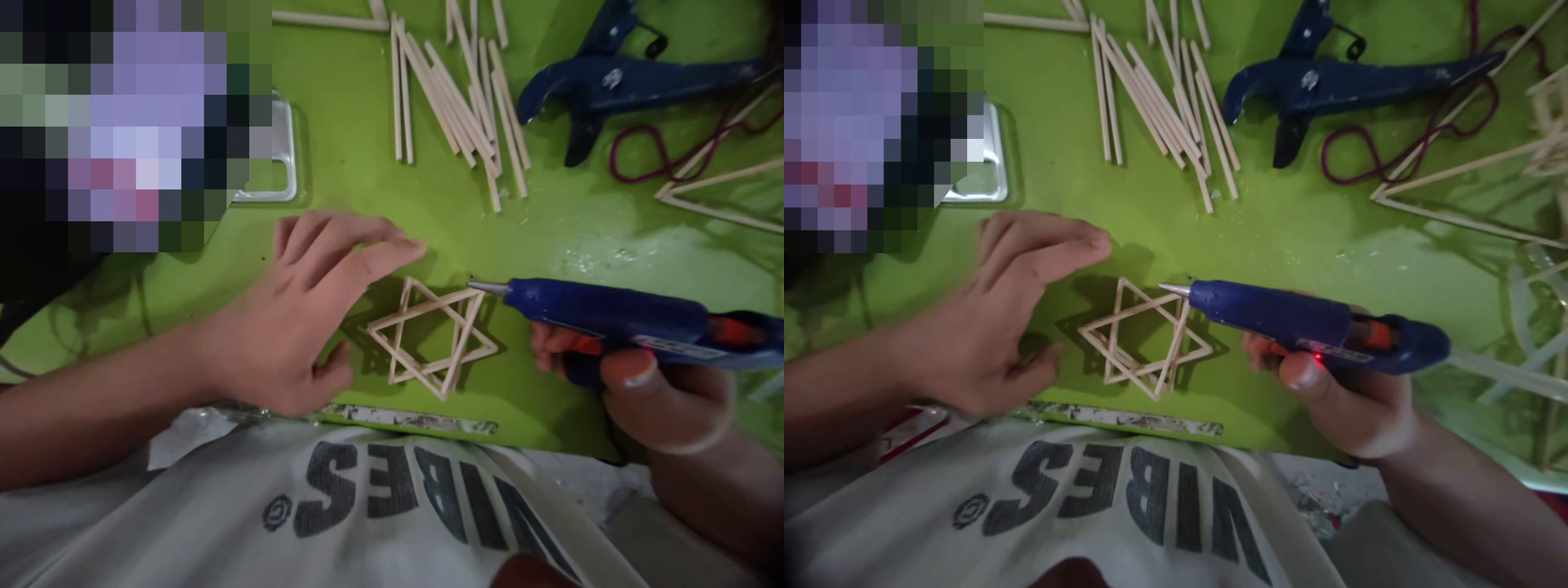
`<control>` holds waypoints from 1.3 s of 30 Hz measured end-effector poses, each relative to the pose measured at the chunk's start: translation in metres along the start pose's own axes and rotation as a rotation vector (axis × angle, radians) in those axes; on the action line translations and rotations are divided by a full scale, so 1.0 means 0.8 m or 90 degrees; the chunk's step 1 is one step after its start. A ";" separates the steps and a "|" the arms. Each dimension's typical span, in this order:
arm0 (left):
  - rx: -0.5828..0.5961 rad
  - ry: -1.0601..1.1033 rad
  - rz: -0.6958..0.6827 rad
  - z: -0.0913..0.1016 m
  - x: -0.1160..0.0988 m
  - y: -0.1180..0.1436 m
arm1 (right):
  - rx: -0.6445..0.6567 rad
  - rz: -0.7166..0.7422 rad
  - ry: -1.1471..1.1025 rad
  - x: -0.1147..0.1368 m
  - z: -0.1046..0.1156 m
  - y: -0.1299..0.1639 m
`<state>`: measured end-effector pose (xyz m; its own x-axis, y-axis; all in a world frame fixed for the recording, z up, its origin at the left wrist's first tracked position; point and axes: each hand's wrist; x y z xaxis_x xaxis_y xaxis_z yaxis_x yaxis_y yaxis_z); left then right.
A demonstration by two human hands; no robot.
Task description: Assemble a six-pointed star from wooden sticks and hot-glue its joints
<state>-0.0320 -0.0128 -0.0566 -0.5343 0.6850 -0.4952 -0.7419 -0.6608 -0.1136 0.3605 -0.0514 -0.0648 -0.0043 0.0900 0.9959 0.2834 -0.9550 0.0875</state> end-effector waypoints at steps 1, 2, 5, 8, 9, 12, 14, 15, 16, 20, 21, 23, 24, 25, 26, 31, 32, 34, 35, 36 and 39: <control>0.003 0.013 0.010 -0.001 -0.002 0.002 | 0.006 0.007 -0.015 0.002 -0.003 -0.002; 0.007 0.015 0.025 -0.003 -0.005 0.004 | 0.011 0.012 -0.025 0.005 -0.006 -0.005; 0.008 -0.012 0.070 -0.011 -0.014 0.008 | 0.006 0.010 -0.039 0.010 -0.012 -0.011; -0.019 -0.018 0.076 -0.015 -0.020 0.008 | 0.014 0.019 -0.045 0.011 -0.014 -0.014; -0.029 -0.022 0.075 -0.015 -0.020 0.007 | 0.019 0.021 -0.043 0.010 -0.014 -0.015; -0.052 -0.056 0.084 -0.014 -0.013 0.007 | 0.017 0.035 -0.031 0.009 -0.014 -0.016; -0.086 -0.069 0.123 -0.013 -0.007 0.009 | 0.011 0.043 -0.023 0.008 -0.014 -0.016; -0.108 -0.070 0.151 -0.012 -0.004 0.009 | 0.009 0.048 -0.020 0.008 -0.014 -0.016; -0.128 -0.068 0.177 -0.010 -0.001 0.009 | 0.006 0.050 -0.019 0.008 -0.014 -0.016; -0.118 -0.062 0.215 -0.001 0.000 0.006 | -0.020 0.041 -0.021 0.008 -0.014 -0.013; -0.101 -0.057 0.202 0.001 -0.001 0.004 | -0.026 0.042 -0.024 0.008 -0.015 -0.013; -0.092 -0.046 0.157 0.003 -0.002 0.001 | -0.030 0.046 -0.028 0.009 -0.015 -0.013; -0.095 -0.042 0.129 0.003 -0.002 0.000 | -0.029 0.046 -0.029 0.009 -0.015 -0.013; -0.099 -0.041 0.103 0.002 -0.001 -0.001 | -0.029 0.046 -0.029 0.009 -0.016 -0.014; -0.102 -0.043 0.079 0.000 0.000 -0.001 | -0.028 0.045 -0.028 0.010 -0.016 -0.014; -0.126 -0.040 0.049 -0.004 0.006 0.001 | -0.012 0.053 -0.026 0.008 -0.013 -0.014; -0.121 -0.036 0.043 -0.003 0.007 0.001 | -0.004 0.049 -0.026 0.008 -0.012 -0.013; -0.095 -0.026 0.019 -0.001 0.008 0.000 | 0.015 0.041 -0.025 0.008 -0.007 -0.010; -0.087 -0.021 0.004 0.000 0.009 0.000 | 0.028 0.038 -0.023 0.008 -0.005 -0.008; -0.082 -0.017 -0.009 0.000 0.009 -0.001 | 0.041 0.030 -0.019 0.009 -0.002 -0.007; -0.098 -0.004 -0.041 0.000 0.011 -0.001 | 0.068 -0.016 -0.001 0.014 0.006 -0.002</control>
<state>-0.0358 -0.0065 -0.0610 -0.4904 0.7297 -0.4766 -0.7049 -0.6536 -0.2755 0.3651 -0.0478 -0.0541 -0.0114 0.1133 0.9935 0.3833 -0.9172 0.1090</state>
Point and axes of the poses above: each hand's wrist, its own y-axis away from the middle knuckle, its own z-axis out of the back of the hand, x = y × z, and after that the axes turned 6 degrees about -y, right-handed
